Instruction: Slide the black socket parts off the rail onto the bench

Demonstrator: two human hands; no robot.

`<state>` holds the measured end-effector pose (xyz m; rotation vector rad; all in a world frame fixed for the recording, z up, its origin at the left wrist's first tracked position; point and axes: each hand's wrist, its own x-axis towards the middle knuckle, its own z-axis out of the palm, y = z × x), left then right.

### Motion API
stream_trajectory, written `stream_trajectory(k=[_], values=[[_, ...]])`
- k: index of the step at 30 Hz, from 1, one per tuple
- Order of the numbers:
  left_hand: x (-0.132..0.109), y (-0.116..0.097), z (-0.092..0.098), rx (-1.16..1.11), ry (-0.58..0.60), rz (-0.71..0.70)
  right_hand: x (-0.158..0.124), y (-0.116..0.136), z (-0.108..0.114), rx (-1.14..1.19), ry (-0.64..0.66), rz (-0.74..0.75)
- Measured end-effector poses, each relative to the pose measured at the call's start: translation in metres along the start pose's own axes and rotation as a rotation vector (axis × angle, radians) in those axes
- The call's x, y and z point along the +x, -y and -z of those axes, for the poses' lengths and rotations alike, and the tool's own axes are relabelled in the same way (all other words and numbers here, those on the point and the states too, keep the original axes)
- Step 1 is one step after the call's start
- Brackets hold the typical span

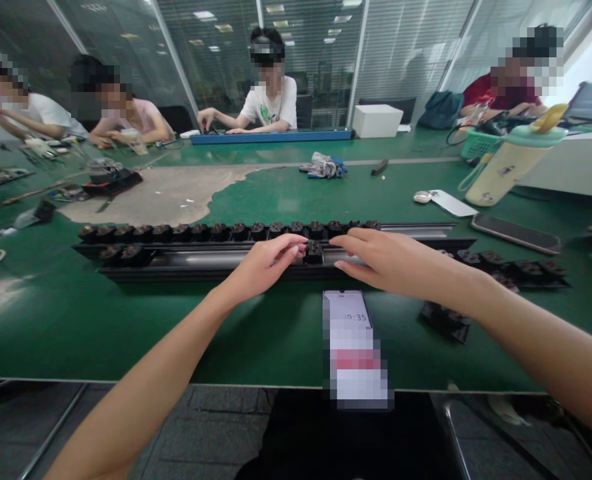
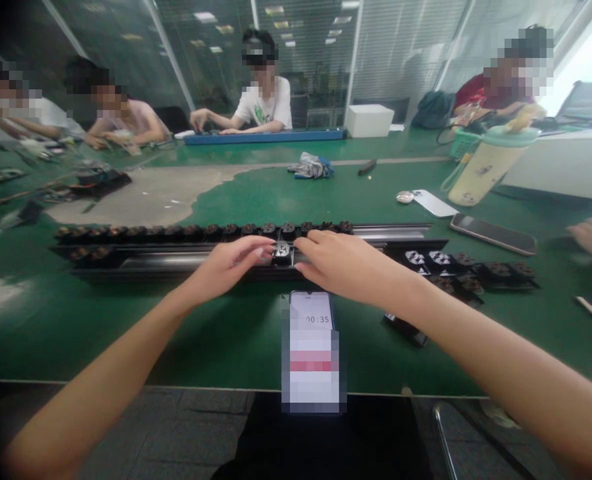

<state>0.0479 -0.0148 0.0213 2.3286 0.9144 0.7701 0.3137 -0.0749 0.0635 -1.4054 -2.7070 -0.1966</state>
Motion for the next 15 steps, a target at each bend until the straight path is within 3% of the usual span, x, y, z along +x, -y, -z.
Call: stream_trajectory(k=[4, 6, 10, 15], values=[[0.000, 0.004, 0.000, 0.019, 0.075, -0.082, 0.043, 0.002, -0.007, 0.002, 0.121, -0.023], [0.000, 0.008, 0.003, 0.082, 0.057, -0.077, 0.055, 0.003, -0.012, 0.004, 0.151, -0.022], [0.000, 0.020, 0.016, 0.345, -0.021, -0.052, 0.063, 0.001, -0.019, 0.045, 0.159, -0.023], [-0.003, 0.028, 0.031, 0.571, 0.021, 0.020, 0.055, -0.012, -0.019, 0.124, 0.163, -0.010]])
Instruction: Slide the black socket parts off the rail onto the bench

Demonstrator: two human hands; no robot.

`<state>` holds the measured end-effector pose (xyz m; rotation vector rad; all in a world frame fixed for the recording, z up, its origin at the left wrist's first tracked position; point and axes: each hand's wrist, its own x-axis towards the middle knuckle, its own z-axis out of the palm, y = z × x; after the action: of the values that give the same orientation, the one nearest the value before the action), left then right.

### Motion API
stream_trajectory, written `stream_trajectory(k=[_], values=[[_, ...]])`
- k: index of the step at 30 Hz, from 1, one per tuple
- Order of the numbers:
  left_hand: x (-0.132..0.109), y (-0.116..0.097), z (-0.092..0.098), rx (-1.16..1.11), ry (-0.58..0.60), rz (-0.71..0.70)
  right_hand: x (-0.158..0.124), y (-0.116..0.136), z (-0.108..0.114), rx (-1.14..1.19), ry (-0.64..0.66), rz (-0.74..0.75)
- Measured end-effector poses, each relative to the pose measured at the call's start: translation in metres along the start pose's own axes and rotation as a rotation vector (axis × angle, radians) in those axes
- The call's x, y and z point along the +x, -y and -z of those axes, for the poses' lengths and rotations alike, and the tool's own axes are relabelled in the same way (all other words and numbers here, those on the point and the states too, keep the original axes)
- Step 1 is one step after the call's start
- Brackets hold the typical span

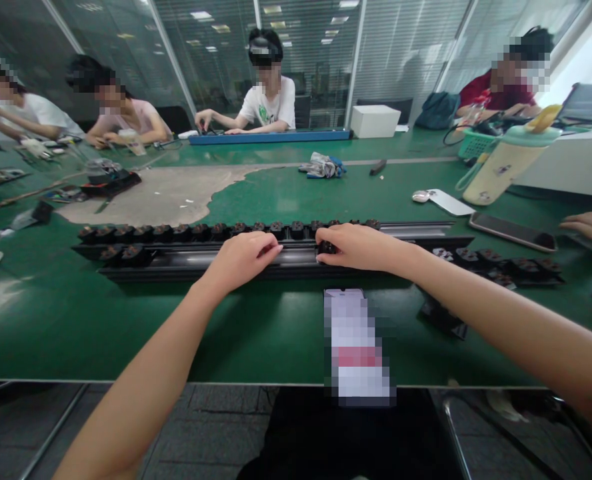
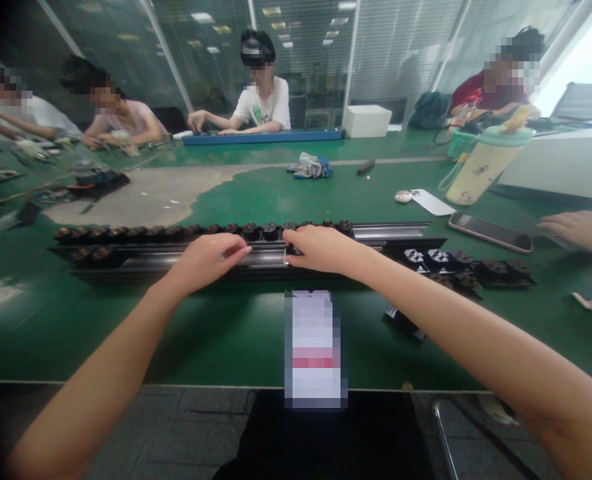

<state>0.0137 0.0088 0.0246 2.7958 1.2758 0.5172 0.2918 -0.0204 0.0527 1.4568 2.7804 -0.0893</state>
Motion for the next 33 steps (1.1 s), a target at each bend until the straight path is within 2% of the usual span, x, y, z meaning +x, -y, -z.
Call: stream_trajectory(k=[7, 15, 22, 25, 28, 31, 33], values=[[-0.004, -0.004, 0.010, 0.025, -0.101, 0.011, -0.036, -0.033, -0.006, 0.043, -0.038, -0.053], [-0.003, -0.004, 0.010, 0.028, -0.067, 0.023, -0.087, -0.091, -0.014, 0.129, -0.072, -0.165], [-0.004, -0.008, 0.011, 0.014, -0.051, 0.019, -0.133, -0.132, -0.023, 0.154, -0.180, -0.215], [-0.003, -0.007, 0.010, 0.020, -0.054, 0.005, -0.150, -0.135, -0.020, 0.145, -0.240, -0.280], [-0.002, -0.005, 0.010, 0.018, -0.052, 0.003, -0.170, -0.129, -0.008, 0.102, -0.323, -0.408], [-0.002, -0.005, 0.012, 0.014, -0.054, 0.018, -0.200, -0.121, 0.000, 0.104, -0.324, -0.536], [-0.002, -0.006, 0.014, 0.011, -0.056, 0.026, -0.225, -0.116, -0.005, 0.114, -0.370, -0.578]])
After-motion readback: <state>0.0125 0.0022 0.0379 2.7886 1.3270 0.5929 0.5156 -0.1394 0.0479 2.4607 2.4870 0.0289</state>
